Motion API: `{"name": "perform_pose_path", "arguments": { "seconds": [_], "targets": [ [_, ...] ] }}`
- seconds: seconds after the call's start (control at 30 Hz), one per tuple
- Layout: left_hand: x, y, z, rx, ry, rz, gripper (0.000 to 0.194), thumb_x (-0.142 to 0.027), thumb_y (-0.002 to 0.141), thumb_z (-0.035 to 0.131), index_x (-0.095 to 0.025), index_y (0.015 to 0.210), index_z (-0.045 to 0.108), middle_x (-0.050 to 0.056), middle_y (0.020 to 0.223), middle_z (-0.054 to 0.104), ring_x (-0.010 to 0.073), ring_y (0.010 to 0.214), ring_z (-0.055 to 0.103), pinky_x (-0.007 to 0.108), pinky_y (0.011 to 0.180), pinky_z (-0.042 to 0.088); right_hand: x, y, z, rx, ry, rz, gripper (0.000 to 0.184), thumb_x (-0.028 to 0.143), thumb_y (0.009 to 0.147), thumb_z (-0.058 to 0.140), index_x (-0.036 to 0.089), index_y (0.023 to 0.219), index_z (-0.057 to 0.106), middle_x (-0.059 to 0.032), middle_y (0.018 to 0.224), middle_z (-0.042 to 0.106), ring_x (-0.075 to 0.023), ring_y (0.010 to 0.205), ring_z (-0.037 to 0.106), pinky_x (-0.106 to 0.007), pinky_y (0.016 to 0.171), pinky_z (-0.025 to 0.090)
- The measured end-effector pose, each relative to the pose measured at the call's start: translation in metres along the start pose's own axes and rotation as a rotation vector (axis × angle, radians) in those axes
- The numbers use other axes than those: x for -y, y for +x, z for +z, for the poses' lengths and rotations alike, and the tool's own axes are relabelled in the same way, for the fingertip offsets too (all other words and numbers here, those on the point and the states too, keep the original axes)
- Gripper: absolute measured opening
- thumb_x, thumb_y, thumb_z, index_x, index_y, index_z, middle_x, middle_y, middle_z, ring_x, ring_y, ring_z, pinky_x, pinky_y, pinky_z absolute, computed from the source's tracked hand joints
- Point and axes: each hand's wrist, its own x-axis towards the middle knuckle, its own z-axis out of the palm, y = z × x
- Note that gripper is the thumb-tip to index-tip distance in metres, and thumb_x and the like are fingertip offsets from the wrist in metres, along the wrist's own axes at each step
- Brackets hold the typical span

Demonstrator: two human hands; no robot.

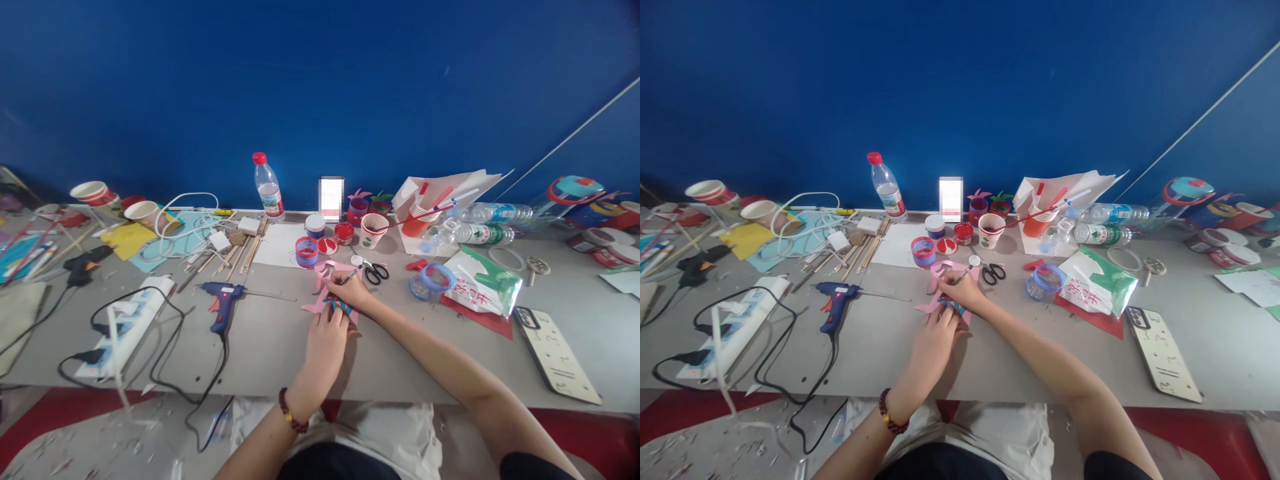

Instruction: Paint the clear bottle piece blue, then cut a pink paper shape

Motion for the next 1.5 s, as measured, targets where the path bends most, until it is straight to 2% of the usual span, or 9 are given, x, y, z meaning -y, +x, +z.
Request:
{"name": "perform_pose_path", "arguments": {
  "seconds": [0.5, 0.63, 0.9, 1.2, 1.5],
  "targets": [
    [0.000, 0.000, 0.000, 0.016, 0.015, 0.006, 0.026, -0.030, 0.091, 0.066, -0.017, 0.114, 0.063, 0.009, 0.111, 0.065, 0.0266, 0.108, 0.063, 0.039, 0.083, 0.055, 0.009, -0.001, 0.000, 0.016, 0.038, 0.012, 0.035, 0.038, 0.071, 0.063, 0.022, 0.048, 0.041, 0.0055, 0.045, 0.045, -0.0097, 0.043, 0.048, -0.022, 0.044, 0.039],
    [-0.001, 0.000, -0.003, 0.013, -0.001, -0.032, 0.022, -0.030, 0.092, 0.063, -0.017, 0.110, 0.064, 0.010, 0.113, 0.063, 0.0249, 0.101, 0.063, 0.039, 0.081, 0.053, 0.009, -0.001, 0.001, 0.012, 0.037, -0.005, 0.036, 0.037, 0.070, 0.062, 0.022, 0.048, 0.039, 0.0051, 0.046, 0.044, -0.0098, 0.045, 0.047, -0.022, 0.044, 0.040],
    [-0.001, 0.003, -0.005, -0.007, 0.022, -0.022, 0.023, -0.034, 0.089, 0.067, -0.016, 0.103, 0.065, 0.010, 0.109, 0.066, 0.0241, 0.097, 0.064, 0.038, 0.080, 0.052, 0.013, -0.002, 0.000, -0.003, 0.020, -0.018, 0.026, 0.029, 0.066, 0.056, 0.021, 0.046, 0.041, 0.0048, 0.047, 0.044, -0.0088, 0.047, 0.043, -0.022, 0.046, 0.037],
    [-0.002, 0.004, -0.003, -0.025, 0.051, -0.014, 0.024, -0.036, 0.089, 0.068, -0.016, 0.103, 0.065, 0.011, 0.112, 0.067, 0.0242, 0.097, 0.065, 0.037, 0.079, 0.051, 0.004, -0.001, 0.000, -0.026, 0.011, -0.022, 0.022, 0.027, 0.065, 0.055, 0.021, 0.048, 0.042, 0.0039, 0.049, 0.047, -0.0107, 0.050, 0.048, -0.022, 0.047, 0.038],
    [-0.002, 0.003, 0.000, -0.050, 0.056, -0.029, 0.021, -0.034, 0.090, 0.067, -0.017, 0.102, 0.065, 0.011, 0.111, 0.066, 0.0234, 0.095, 0.065, 0.038, 0.079, 0.050, 0.000, -0.001, 0.000, -0.039, 0.041, -0.012, 0.024, 0.030, 0.065, 0.054, 0.022, 0.048, 0.038, 0.0054, 0.047, 0.041, -0.0103, 0.046, 0.047, -0.022, 0.046, 0.041]
  ]
}}
